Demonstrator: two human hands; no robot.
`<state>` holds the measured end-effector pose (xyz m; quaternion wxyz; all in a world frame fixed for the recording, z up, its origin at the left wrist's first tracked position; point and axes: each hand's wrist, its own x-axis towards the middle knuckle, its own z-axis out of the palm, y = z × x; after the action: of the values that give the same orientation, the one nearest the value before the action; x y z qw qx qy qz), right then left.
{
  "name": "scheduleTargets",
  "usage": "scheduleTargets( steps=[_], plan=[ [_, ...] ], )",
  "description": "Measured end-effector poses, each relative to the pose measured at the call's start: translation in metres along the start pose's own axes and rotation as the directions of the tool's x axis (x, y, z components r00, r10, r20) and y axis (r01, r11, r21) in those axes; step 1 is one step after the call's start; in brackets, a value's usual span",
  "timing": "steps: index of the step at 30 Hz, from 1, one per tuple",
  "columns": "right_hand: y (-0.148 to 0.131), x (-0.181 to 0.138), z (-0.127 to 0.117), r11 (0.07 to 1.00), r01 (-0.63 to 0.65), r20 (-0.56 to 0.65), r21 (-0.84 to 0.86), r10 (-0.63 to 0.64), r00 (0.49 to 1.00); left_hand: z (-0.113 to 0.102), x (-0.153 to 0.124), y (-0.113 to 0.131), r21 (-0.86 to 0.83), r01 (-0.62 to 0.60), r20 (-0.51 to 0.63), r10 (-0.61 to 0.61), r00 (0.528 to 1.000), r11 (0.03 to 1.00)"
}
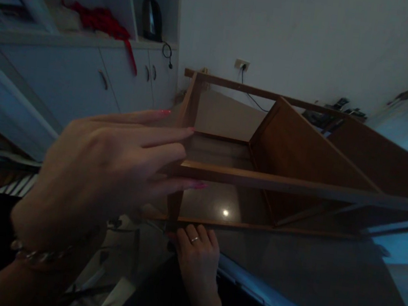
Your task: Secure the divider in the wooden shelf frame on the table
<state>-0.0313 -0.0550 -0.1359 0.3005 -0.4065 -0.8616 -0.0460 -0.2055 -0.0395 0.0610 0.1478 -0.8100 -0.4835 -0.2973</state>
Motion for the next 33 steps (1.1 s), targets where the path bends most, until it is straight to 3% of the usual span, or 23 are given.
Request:
scheduleTargets(
  steps=[3,8,12,21,25,27,29,31,33],
  plan=[
    [-0.004,-0.004,0.006,0.999,-0.031,-0.058,0.037,0.033,0.998,0.001,-0.001,0.000,-0.020,0.017,-0.018,-0.018,1.000,1.000],
    [-0.005,-0.008,0.020,0.985,0.032,-0.117,0.171,-0.011,0.993,0.002,-0.001,0.000,-0.007,0.015,-0.011,-0.015,1.000,1.000],
    [-0.008,-0.011,0.023,0.986,0.029,-0.138,0.166,-0.006,0.990,0.002,-0.001,0.001,0.034,0.004,-0.012,-0.004,1.000,0.999],
    [-0.026,-0.005,0.017,0.990,-0.130,0.032,0.059,0.128,0.991,0.001,-0.001,0.002,0.159,-0.056,-0.005,0.058,0.998,0.986],
    [-0.031,-0.001,0.019,0.963,-0.225,0.165,0.145,0.201,0.966,0.000,0.000,0.002,0.166,-0.055,0.000,0.056,0.998,0.985],
    [-0.034,0.000,0.022,0.888,-0.373,0.252,0.268,0.309,0.917,-0.001,0.000,0.002,0.163,-0.057,0.002,0.057,0.998,0.985],
    [-0.039,0.000,0.027,0.722,-0.555,0.352,0.413,0.436,0.828,-0.001,-0.001,0.002,0.166,-0.059,-0.001,0.060,0.998,0.984],
    [-0.046,0.000,0.032,0.438,-0.700,0.465,0.564,0.532,0.708,0.000,-0.002,0.002,0.170,-0.060,-0.006,0.061,0.998,0.984],
    [-0.053,0.000,0.037,0.119,-0.734,0.559,0.669,0.570,0.602,0.002,-0.004,0.003,0.159,-0.042,-0.023,0.046,0.999,0.986]
  ],
)
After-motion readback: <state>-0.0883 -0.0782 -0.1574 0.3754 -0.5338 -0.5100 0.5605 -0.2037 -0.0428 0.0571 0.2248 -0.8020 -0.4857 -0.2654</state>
